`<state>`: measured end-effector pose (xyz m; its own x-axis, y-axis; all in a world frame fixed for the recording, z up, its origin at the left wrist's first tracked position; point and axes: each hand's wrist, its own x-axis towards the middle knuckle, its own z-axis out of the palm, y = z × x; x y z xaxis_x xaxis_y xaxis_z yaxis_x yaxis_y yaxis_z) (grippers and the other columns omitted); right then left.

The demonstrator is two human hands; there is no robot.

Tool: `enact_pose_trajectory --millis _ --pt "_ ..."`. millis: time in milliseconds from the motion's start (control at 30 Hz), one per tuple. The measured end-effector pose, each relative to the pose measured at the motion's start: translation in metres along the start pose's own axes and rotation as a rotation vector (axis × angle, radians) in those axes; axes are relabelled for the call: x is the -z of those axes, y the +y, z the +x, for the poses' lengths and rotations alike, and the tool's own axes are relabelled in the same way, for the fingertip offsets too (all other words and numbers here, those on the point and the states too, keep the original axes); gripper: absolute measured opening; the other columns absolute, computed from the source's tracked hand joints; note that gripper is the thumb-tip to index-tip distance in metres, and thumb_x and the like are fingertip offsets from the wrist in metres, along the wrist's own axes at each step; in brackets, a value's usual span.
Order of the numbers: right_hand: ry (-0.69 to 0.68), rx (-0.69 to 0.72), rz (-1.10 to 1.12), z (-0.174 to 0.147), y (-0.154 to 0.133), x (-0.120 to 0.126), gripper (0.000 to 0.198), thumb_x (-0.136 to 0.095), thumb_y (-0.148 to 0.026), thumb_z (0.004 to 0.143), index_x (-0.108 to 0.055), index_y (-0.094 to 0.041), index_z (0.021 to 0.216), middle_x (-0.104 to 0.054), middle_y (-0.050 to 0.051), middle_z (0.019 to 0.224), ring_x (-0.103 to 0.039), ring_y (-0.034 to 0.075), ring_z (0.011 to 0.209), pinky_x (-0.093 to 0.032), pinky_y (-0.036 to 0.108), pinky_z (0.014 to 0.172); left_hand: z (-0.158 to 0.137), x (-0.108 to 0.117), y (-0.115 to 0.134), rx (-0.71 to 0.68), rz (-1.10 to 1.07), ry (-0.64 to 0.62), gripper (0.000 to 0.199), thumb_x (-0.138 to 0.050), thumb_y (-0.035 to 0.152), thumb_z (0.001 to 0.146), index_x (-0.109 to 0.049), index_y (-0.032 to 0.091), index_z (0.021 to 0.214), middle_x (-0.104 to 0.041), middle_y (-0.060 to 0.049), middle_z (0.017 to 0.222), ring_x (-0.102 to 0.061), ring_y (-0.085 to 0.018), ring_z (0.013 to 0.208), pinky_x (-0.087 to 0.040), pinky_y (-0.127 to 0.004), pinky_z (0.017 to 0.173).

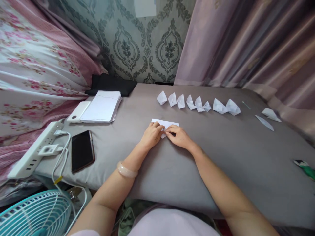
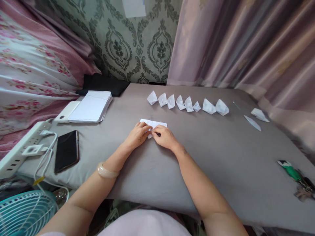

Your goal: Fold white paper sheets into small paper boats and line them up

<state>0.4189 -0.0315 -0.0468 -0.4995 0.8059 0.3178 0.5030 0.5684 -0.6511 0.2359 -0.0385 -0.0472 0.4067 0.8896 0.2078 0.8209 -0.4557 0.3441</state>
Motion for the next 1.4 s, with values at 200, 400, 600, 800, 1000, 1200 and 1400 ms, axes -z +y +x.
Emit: enact_pose_trajectory --millis 200,400,600,800,1000,1200,1400 --pt "0.133 -0.167 -0.050 0.007 0.021 0.003 0.022 -0.054 -0.014 0.083 -0.071 -0.018 0.096 -0.067 0.009 0.105 -0.062 0.020 0.099 -0.047 0.035 0.093 0.000 0.002 0.002 0.092 -0.041 -0.006 0.027 -0.054 0.037 0.091 -0.066 0.025 0.112 -0.057 -0.007 0.107 -0.049 -0.024 0.102 -0.048 -0.034 0.084" --pt "0.066 -0.220 -0.375 0.021 0.021 0.002 0.034 -0.055 -0.026 0.087 -0.065 -0.018 0.118 -0.061 0.012 0.117 -0.051 0.027 0.110 -0.040 0.041 0.099 -0.001 0.007 0.007 0.076 -0.006 -0.027 0.026 -0.051 0.034 0.092 -0.066 0.023 0.110 -0.056 -0.009 0.109 -0.048 -0.025 0.104 -0.049 -0.035 0.084" --pt "0.088 -0.312 -0.411 0.026 0.018 -0.007 0.033 -0.057 -0.035 0.087 -0.067 -0.022 0.115 -0.060 0.012 0.118 -0.051 0.030 0.108 -0.041 0.044 0.093 -0.002 0.005 0.005 0.076 -0.029 -0.013 0.027 -0.051 0.034 0.092 -0.065 0.022 0.111 -0.054 -0.010 0.111 -0.048 -0.024 0.105 -0.048 -0.037 0.089" --pt "0.116 -0.298 -0.425 0.026 0.021 -0.010 0.028 -0.058 -0.033 0.085 -0.067 -0.022 0.110 -0.062 0.011 0.112 -0.052 0.030 0.105 -0.041 0.044 0.088 -0.002 0.004 0.005 0.064 -0.018 -0.014 0.026 -0.050 0.034 0.092 -0.065 0.022 0.110 -0.052 -0.010 0.106 -0.048 -0.024 0.102 -0.047 -0.039 0.089" --pt "0.132 -0.262 -0.379 0.026 0.015 -0.004 0.027 -0.061 -0.028 0.083 -0.065 -0.023 0.109 -0.060 0.010 0.114 -0.049 0.030 0.108 -0.038 0.043 0.089 -0.002 0.007 0.006 0.077 -0.035 -0.038 0.026 -0.051 0.033 0.092 -0.064 0.021 0.110 -0.052 -0.011 0.107 -0.048 -0.025 0.103 -0.047 -0.038 0.089" --pt "0.111 -0.158 -0.377 0.026 0.010 0.001 0.013 -0.060 -0.020 0.084 -0.063 -0.023 0.097 -0.062 0.006 0.110 -0.049 0.026 0.107 -0.032 0.041 0.092 0.000 0.006 0.004 0.132 -0.048 -0.009 0.026 -0.060 0.036 0.087 -0.063 0.019 0.107 -0.057 -0.009 0.108 -0.052 -0.025 0.102 -0.043 -0.041 0.093" --pt "0.060 -0.078 -0.437 0.025 0.007 0.003 0.012 -0.052 -0.016 0.089 -0.062 -0.022 0.092 -0.067 0.004 0.095 -0.053 0.022 0.097 -0.027 0.039 0.092 0.002 0.006 -0.004 0.131 -0.064 -0.010 0.024 -0.063 0.038 0.084 -0.065 0.021 0.101 -0.061 -0.007 0.109 -0.057 -0.025 0.101 -0.044 -0.040 0.089"
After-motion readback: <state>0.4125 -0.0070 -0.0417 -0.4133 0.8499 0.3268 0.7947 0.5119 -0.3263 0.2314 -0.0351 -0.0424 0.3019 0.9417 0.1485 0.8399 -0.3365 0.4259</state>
